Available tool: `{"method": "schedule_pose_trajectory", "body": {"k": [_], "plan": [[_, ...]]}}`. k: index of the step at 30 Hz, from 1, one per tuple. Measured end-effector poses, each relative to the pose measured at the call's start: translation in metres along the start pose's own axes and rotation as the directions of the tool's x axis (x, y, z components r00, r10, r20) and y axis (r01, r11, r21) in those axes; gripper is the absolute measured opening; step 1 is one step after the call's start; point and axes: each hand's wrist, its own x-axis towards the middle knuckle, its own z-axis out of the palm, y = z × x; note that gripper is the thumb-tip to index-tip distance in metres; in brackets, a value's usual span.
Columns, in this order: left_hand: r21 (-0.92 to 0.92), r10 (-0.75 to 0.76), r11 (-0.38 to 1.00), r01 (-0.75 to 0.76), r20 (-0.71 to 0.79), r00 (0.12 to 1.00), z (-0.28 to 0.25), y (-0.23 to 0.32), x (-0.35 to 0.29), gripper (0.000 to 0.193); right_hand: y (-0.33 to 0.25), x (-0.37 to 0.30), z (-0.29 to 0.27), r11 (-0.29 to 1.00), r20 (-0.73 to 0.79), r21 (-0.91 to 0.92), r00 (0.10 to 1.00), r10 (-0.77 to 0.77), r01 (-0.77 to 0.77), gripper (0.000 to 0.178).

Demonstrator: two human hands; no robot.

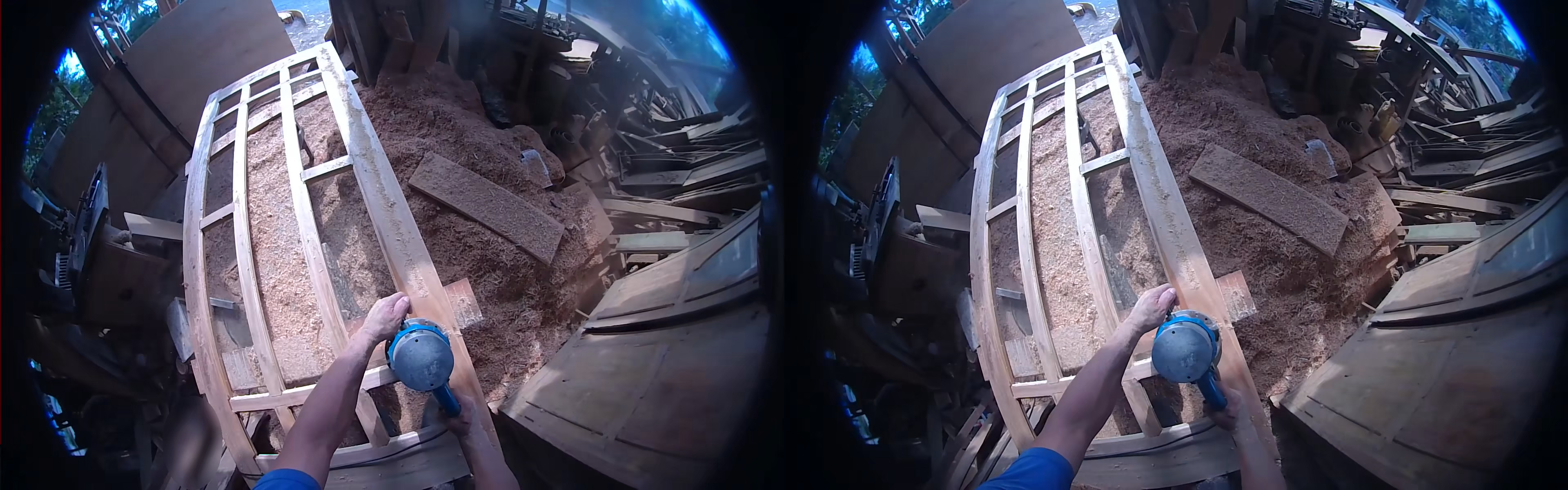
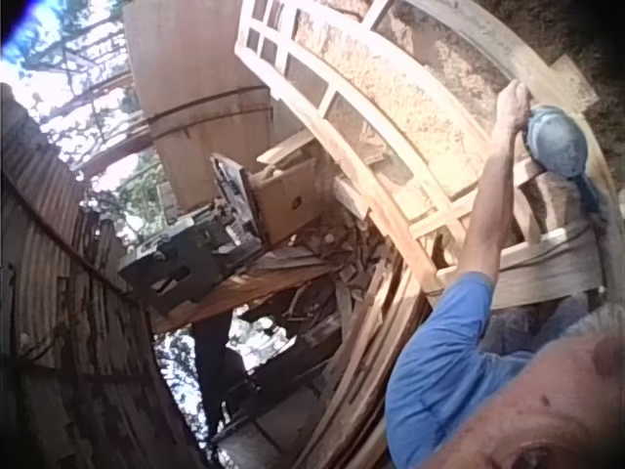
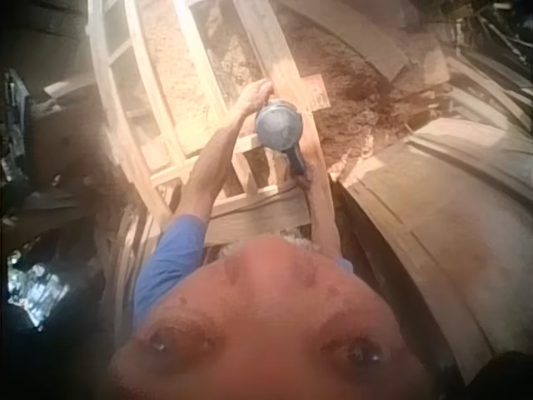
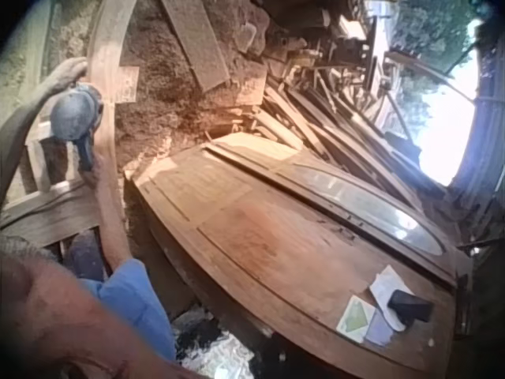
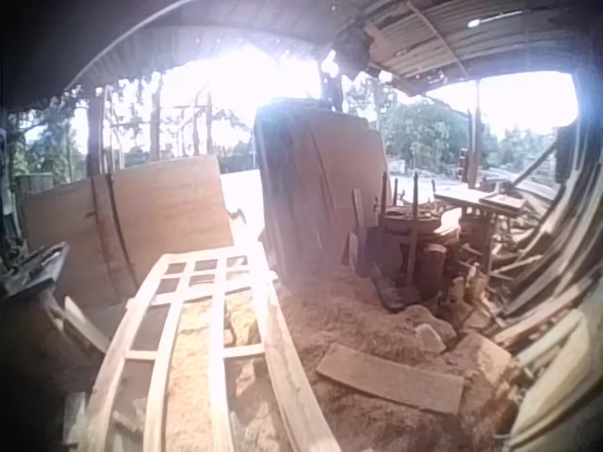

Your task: The person uses a router to shape the internal edges of a wooden door frame, moving the tool along the wooden slats while working in a sawdust-covered shop.

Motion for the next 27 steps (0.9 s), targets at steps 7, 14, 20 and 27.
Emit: {"method": "schedule_pose_trajectory", "body": {"k": [7,14,20,27], "plan": [[-0.013,0.003,1.000,-0.002,0.044,0.999,0.010,0.010,0.000,0.038,0.002,-0.011,-0.006,0.998,-0.065,-0.070,0.998,-0.012,0.008,0.040],[-0.041,-0.022,0.999,0.024,0.047,0.999,0.011,0.004,-0.001,0.041,0.003,-0.015,-0.004,0.996,-0.020,-0.084,1.000,0.022,-0.024,0.043],[-0.038,-0.010,0.999,0.011,0.039,0.999,0.010,0.000,-0.001,0.040,-0.005,-0.012,-0.005,0.994,0.005,-0.103,0.999,0.033,-0.032,0.043],[-0.020,-0.027,0.999,0.027,0.025,0.999,0.000,-0.011,-0.012,0.039,-0.012,-0.010,0.001,0.994,0.093,-0.050,0.990,0.106,-0.102,0.044]]}}
